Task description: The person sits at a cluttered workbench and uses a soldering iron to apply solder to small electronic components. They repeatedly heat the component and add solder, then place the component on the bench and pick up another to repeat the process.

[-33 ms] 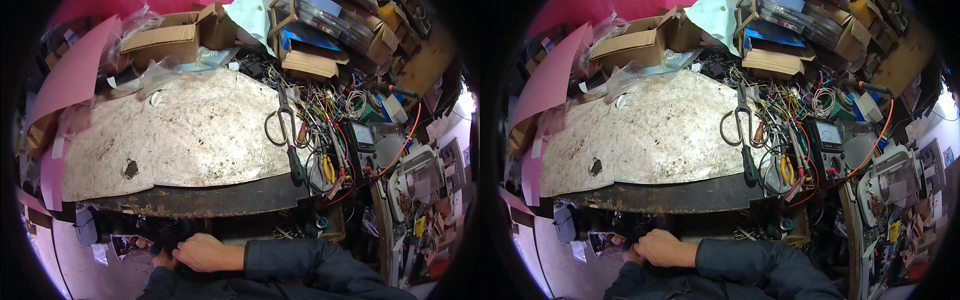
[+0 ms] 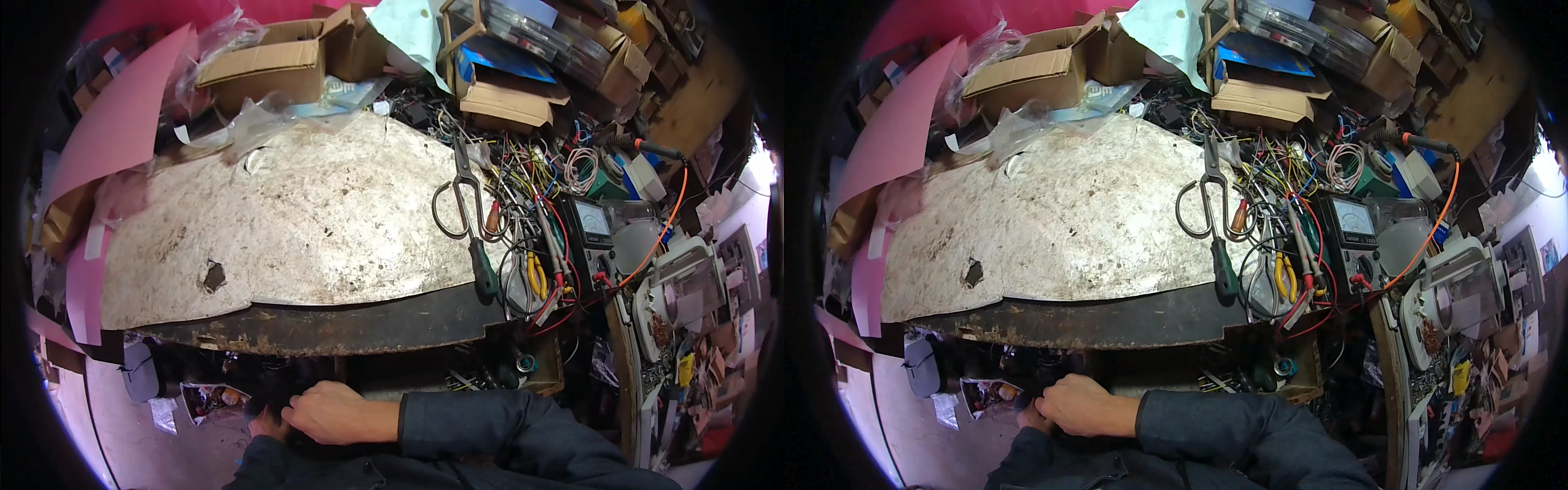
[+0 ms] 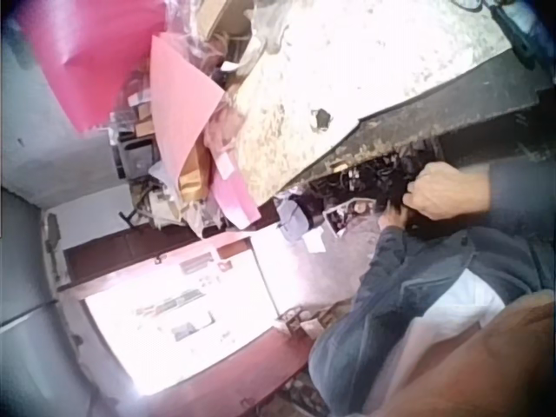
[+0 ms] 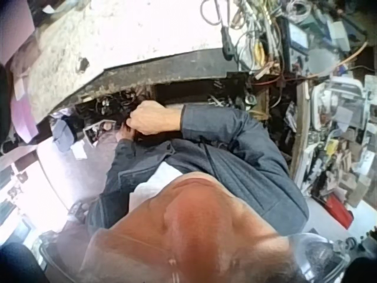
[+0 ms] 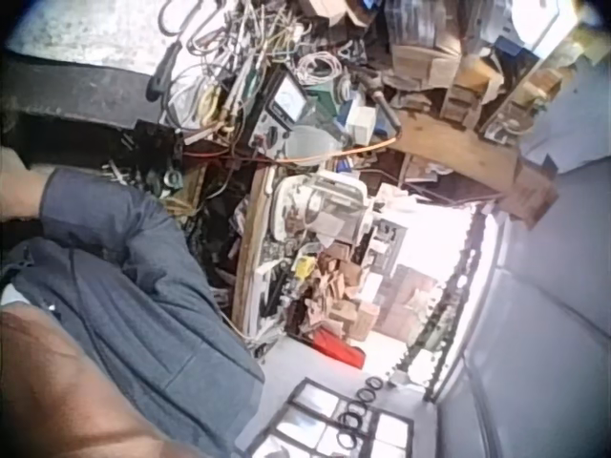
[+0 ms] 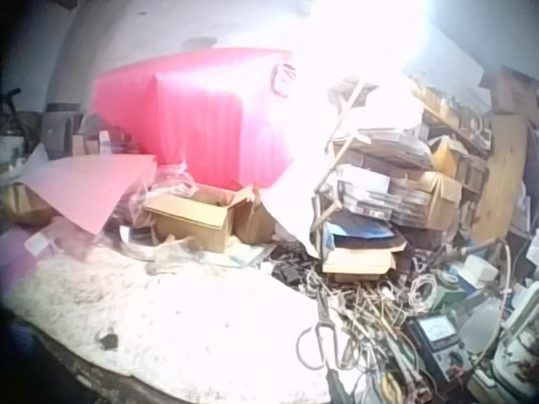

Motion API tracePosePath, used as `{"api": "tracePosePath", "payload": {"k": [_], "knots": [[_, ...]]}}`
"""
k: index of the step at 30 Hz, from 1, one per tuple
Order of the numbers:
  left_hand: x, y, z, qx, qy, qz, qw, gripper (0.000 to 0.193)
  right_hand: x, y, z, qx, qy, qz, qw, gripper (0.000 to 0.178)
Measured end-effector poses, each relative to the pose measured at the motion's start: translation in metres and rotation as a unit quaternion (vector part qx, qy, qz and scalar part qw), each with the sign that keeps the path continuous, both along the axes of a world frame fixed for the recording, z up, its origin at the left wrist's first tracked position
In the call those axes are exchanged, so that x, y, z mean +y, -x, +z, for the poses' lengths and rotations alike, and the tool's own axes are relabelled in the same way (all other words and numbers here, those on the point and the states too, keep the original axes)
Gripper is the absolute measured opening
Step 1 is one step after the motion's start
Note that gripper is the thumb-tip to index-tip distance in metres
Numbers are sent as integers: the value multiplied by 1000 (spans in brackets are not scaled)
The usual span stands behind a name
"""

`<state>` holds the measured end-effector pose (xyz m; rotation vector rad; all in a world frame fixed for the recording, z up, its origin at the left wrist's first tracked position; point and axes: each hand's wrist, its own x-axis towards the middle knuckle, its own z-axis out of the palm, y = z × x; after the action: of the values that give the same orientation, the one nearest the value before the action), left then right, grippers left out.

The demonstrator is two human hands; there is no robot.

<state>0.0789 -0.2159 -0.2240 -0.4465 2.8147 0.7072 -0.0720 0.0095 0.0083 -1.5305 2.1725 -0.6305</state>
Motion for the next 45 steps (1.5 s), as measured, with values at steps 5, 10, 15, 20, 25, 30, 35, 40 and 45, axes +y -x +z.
{"api": "tracePosePath", "payload": {"k": [5,10,15,20,25,30,35,40,45], "knots": [[-6,-10,-19,42,3,-1,999,47,0,-1,-3,4,9,8,1000,15],[-3,-3,-17,42,7,-9,999,47,0,1,-4,5,5,6,1000,15],[0,-3,-9,19,18,-2,1000,47,-1,-1,-3,9,-2,1,1000,15],[3,-2,-5,37,32,15,999,45,-1,0,1,7,-16,1,1000,14],[2,-4,-15,69,20,13,997,40,-1,1,-1,3,7,-4,1000,13],[4,-3,-7,95,26,2,995,38,-1,1,-3,8,26,-8,1000,12],[4,0,-2,28,-5,23,999,43,0,0,-7,11,42,-21,999,12],[-2,-2,-15,23,8,6,1000,42,1,0,-7,20,48,-15,998,12],[-7,-4,-28,32,34,-4,999,39,0,1,-2,22,55,-21,998,13]]}}
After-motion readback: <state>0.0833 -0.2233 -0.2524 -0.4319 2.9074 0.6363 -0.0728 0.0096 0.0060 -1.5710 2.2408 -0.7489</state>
